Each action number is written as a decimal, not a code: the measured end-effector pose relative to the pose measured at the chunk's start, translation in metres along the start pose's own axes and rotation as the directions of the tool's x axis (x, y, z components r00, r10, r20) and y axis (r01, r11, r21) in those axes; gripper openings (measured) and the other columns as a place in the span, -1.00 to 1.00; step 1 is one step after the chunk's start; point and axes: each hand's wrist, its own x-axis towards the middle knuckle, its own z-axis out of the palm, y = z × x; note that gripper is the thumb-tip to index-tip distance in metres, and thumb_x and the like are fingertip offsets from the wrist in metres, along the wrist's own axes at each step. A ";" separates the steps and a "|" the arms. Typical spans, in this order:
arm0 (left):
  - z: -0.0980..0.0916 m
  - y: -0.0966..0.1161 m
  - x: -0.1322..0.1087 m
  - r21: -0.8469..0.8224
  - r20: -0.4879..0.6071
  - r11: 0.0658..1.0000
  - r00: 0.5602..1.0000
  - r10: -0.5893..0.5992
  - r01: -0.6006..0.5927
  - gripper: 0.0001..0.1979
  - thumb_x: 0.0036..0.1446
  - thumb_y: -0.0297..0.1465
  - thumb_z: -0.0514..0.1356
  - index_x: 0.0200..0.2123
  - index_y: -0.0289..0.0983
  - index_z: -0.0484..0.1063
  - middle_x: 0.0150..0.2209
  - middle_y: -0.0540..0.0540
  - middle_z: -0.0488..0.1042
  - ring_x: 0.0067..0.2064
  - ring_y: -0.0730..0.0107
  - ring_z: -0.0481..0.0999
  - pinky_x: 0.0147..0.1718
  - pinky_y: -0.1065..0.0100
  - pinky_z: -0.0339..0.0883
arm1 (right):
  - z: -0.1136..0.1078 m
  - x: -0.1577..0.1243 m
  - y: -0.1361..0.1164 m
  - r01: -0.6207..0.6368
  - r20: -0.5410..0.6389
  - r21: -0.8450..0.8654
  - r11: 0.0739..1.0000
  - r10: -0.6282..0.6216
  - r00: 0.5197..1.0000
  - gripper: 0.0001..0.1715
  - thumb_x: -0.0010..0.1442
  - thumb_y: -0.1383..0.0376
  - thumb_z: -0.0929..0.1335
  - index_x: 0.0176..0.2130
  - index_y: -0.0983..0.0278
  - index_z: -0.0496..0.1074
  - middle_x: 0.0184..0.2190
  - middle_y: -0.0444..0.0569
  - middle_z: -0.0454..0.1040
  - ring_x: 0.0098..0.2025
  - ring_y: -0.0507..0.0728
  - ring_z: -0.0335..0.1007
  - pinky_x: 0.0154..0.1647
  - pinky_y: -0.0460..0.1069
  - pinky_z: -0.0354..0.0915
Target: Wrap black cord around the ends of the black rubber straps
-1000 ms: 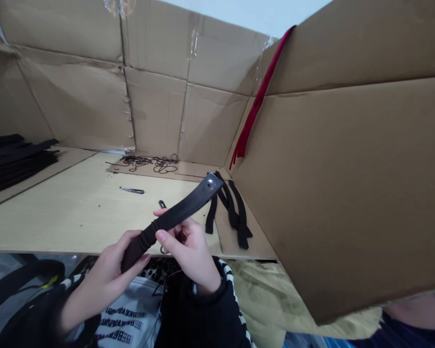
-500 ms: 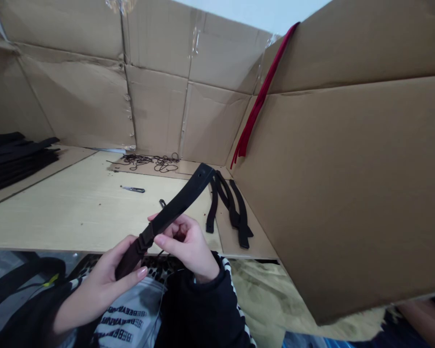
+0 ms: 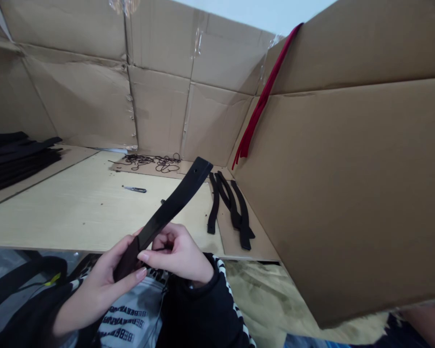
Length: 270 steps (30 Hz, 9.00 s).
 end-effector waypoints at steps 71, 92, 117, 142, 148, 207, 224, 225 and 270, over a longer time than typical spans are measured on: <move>-0.046 0.026 -0.004 -0.209 -0.001 0.974 0.996 -0.084 0.081 -0.91 0.10 -0.37 0.23 -0.32 -0.19 0.36 -0.46 0.10 0.39 -0.42 0.51 0.44 -0.36 0.49 0.34 | 0.028 0.001 -0.013 0.466 0.115 -0.681 0.565 -0.546 0.830 -0.83 0.10 0.38 0.41 -0.23 0.34 0.48 -0.37 -0.03 0.48 -0.30 0.04 0.35 -0.26 -0.04 0.29; -0.045 0.023 -0.006 -0.291 0.001 0.952 0.995 -0.103 0.098 -0.85 0.09 -0.40 0.25 -0.25 -0.16 0.34 -0.48 0.11 0.38 -0.44 0.57 0.45 -0.40 0.55 0.31 | 0.021 0.003 -0.013 0.553 0.193 -0.617 0.560 -0.574 0.796 -0.82 0.14 0.46 0.36 -0.20 0.35 0.49 -0.32 0.01 0.54 -0.26 0.03 0.44 -0.22 -0.05 0.40; -0.048 0.011 0.008 -0.322 -0.085 0.939 0.984 -0.155 0.120 -0.81 0.05 -0.41 0.27 -0.26 -0.24 0.33 -0.51 0.10 0.37 -0.53 0.61 0.38 -0.67 0.59 0.06 | 0.040 0.012 0.013 0.442 0.049 -0.794 0.417 -0.681 0.730 -0.85 -0.02 0.52 0.30 -0.40 0.31 0.32 -0.51 -0.08 0.34 -0.45 0.01 0.26 -0.42 -0.08 0.26; -0.057 0.020 0.005 -0.324 -0.320 0.945 0.935 -0.150 0.041 -0.74 -0.01 -0.43 0.29 -0.26 -0.21 0.27 -0.54 0.08 0.35 -0.55 0.58 0.30 -0.69 0.61 0.03 | 0.015 0.000 0.015 0.464 -0.078 0.158 0.872 -0.457 0.886 -0.78 0.04 0.31 0.33 -0.47 0.27 0.15 -0.53 -0.17 0.04 -0.53 -0.03 -0.02 -0.57 -0.13 -0.02; -0.058 0.023 -0.010 -0.252 -0.271 0.967 0.956 -0.115 0.045 -0.75 0.06 -0.35 0.25 -0.24 -0.18 0.22 -0.56 0.08 0.37 -0.56 0.57 0.26 -0.67 0.58 0.05 | 0.029 -0.019 -0.010 0.460 -0.097 -0.620 0.636 -0.643 0.759 -0.74 0.07 0.54 0.25 -0.27 0.25 0.37 -0.42 -0.06 0.26 -0.37 0.03 0.20 -0.40 -0.05 0.15; -0.052 0.019 -0.006 -0.340 -0.061 0.930 0.984 -0.168 0.137 -0.73 0.08 -0.36 0.23 -0.27 -0.18 0.14 -0.59 0.12 0.34 -0.60 0.63 0.12 -0.65 0.58 -0.05 | 0.053 0.002 0.004 0.387 0.034 -0.808 0.445 -0.621 0.783 -0.91 0.07 0.44 0.38 -0.35 0.34 0.37 -0.44 -0.04 0.45 -0.38 0.04 0.30 -0.36 -0.04 0.30; -0.050 0.021 -0.005 -0.336 -0.089 0.932 0.980 -0.177 0.137 -0.70 0.03 -0.36 0.26 -0.33 -0.19 0.12 -0.60 0.11 0.32 -0.60 0.62 0.14 -0.66 0.57 -0.04 | 0.051 0.004 0.003 0.438 0.025 -0.726 0.530 -0.617 0.787 -0.85 -0.01 0.53 0.32 -0.40 0.31 0.32 -0.52 -0.11 0.34 -0.48 -0.02 0.26 -0.46 -0.12 0.26; -0.050 0.020 -0.004 -0.330 -0.093 0.933 0.979 -0.182 0.142 -0.70 0.04 -0.36 0.26 -0.32 -0.19 0.12 -0.60 0.11 0.32 -0.60 0.62 0.14 -0.65 0.57 -0.04 | 0.050 0.004 0.003 0.439 0.013 -0.738 0.513 -0.639 0.769 -0.84 0.02 0.53 0.32 -0.37 0.32 0.34 -0.51 -0.10 0.36 -0.46 -0.02 0.28 -0.44 -0.12 0.27; -0.042 0.018 -0.005 -0.309 -0.089 0.948 0.990 -0.110 0.078 -0.76 0.06 -0.40 0.25 -0.35 -0.20 0.18 -0.56 0.10 0.36 -0.53 0.54 0.34 -0.58 0.50 0.09 | 0.063 0.007 0.014 0.240 -0.328 -0.669 0.704 -0.568 0.754 -0.82 -0.04 0.54 0.32 -0.47 0.28 0.27 -0.55 -0.18 0.32 -0.49 -0.04 0.26 -0.45 -0.14 0.22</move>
